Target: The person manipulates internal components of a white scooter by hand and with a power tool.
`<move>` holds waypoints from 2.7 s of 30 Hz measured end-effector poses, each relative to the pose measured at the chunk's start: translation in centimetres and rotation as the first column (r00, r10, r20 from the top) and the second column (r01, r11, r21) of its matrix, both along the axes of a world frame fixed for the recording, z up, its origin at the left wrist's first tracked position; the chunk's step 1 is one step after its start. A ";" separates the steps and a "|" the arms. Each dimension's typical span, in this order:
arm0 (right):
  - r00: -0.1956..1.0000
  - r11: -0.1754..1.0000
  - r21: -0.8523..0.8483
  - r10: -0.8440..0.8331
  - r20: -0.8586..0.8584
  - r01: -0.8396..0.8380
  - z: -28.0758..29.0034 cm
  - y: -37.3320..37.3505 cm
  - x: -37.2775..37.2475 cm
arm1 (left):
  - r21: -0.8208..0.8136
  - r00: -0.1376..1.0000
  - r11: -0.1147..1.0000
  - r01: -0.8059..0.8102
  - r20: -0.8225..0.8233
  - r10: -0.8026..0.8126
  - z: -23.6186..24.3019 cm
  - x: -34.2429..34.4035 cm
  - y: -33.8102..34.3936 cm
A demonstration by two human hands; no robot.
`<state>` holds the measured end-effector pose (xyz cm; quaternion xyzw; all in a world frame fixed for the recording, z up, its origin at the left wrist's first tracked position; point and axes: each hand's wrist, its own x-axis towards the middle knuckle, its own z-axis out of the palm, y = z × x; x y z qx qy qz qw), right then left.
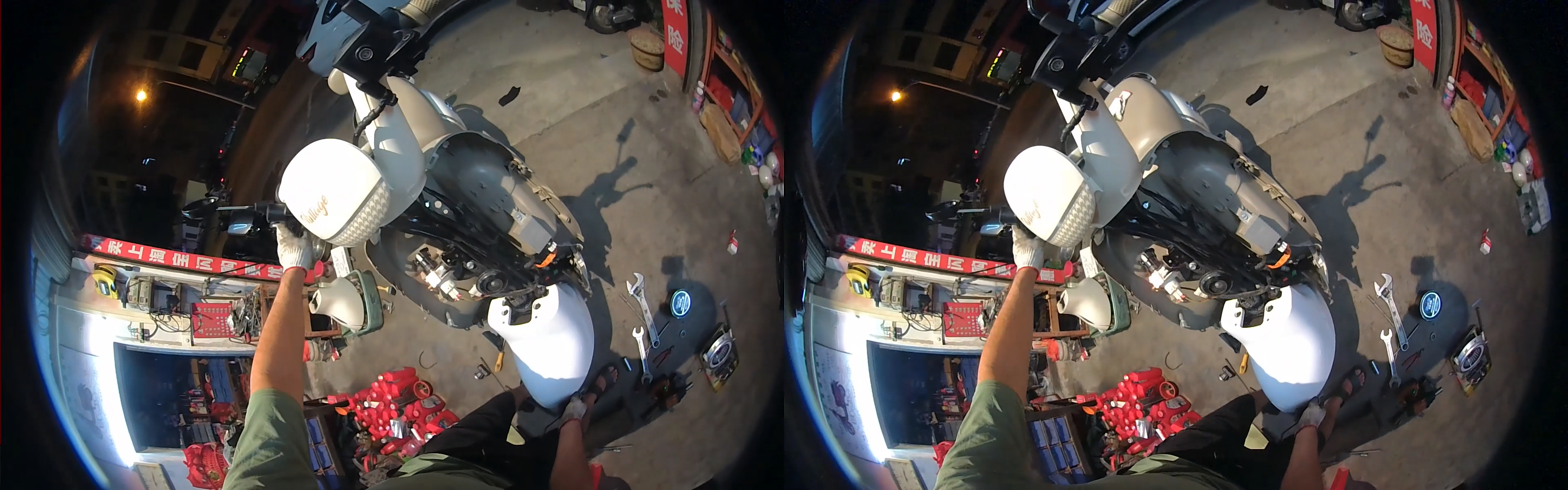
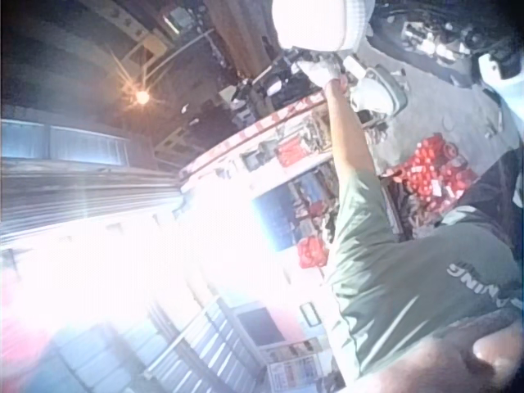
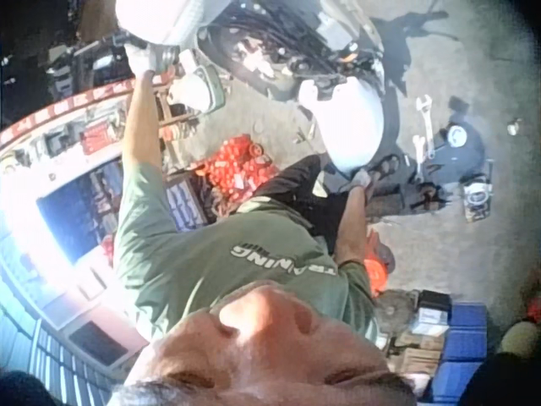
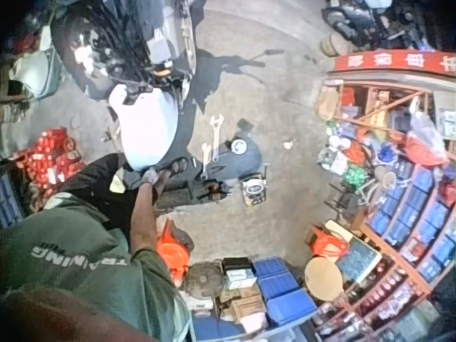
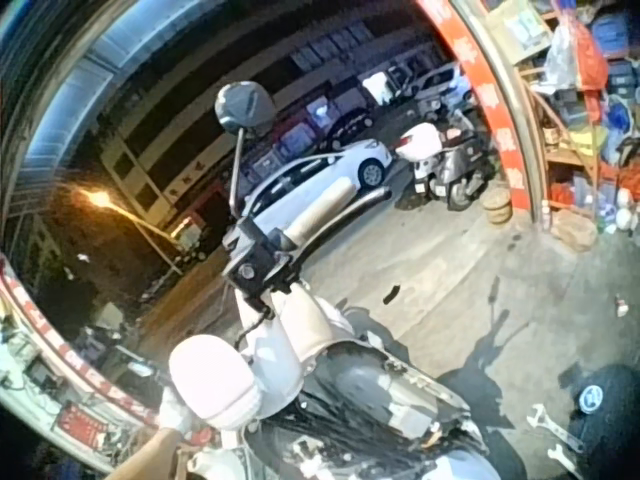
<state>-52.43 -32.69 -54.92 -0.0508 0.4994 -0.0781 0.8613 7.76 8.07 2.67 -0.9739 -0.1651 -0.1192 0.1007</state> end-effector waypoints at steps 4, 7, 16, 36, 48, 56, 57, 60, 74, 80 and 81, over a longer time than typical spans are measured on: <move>0.983 0.971 0.220 -0.125 0.132 0.094 2.1 -1.1 0.7 | 0.059 0.999 0.997 0.043 -0.029 -0.041 0.2 -0.1 0.4; 0.983 0.974 0.192 -0.142 0.118 0.118 6.5 -1.8 2.5 | 0.064 0.997 0.997 0.043 -0.063 -0.038 0.9 -0.9 0.0; 0.909 0.783 -0.532 0.099 -0.404 -0.322 3.3 -2.2 3.4 | 0.106 0.997 0.994 0.023 0.066 -0.030 2.2 -4.9 -0.4; 0.587 -0.034 -0.991 0.803 -0.104 -0.130 50.2 2.5 44.1 | 0.110 0.988 0.992 0.061 0.135 -0.076 2.6 -6.4 0.2; 0.535 -0.293 -0.937 0.769 -0.349 -0.190 47.4 6.1 42.7 | 0.093 0.980 0.990 0.110 0.153 -0.124 3.8 -6.6 -1.6; 0.604 -0.221 -0.966 0.754 -0.258 -0.137 46.0 6.8 42.4 | 0.105 0.985 0.991 0.079 0.145 -0.094 5.5 -8.6 -3.2; 0.608 -0.229 -0.965 0.751 -0.259 -0.127 45.8 6.8 42.3 | 0.127 0.981 0.987 0.102 0.151 -0.121 5.9 -9.0 -3.4; 0.580 -0.219 -0.963 0.769 -0.269 -0.157 45.7 6.8 42.4 | 0.203 0.987 0.974 0.096 0.106 -0.119 6.9 -10.2 -4.0; 0.576 -0.207 -0.958 0.767 -0.284 -0.198 46.3 6.2 41.8 | 0.038 0.982 0.982 0.186 0.026 -0.187 11.3 -15.1 -6.8; 0.570 -0.190 -0.953 0.768 -0.293 -0.235 46.8 5.9 41.9 | 0.075 0.937 0.939 0.335 0.074 -0.340 14.1 -18.4 -11.2; 0.563 -0.170 -0.949 0.771 -0.296 -0.266 47.0 5.8 41.9 | 0.130 0.922 0.923 0.363 0.095 -0.376 14.6 -18.9 -12.0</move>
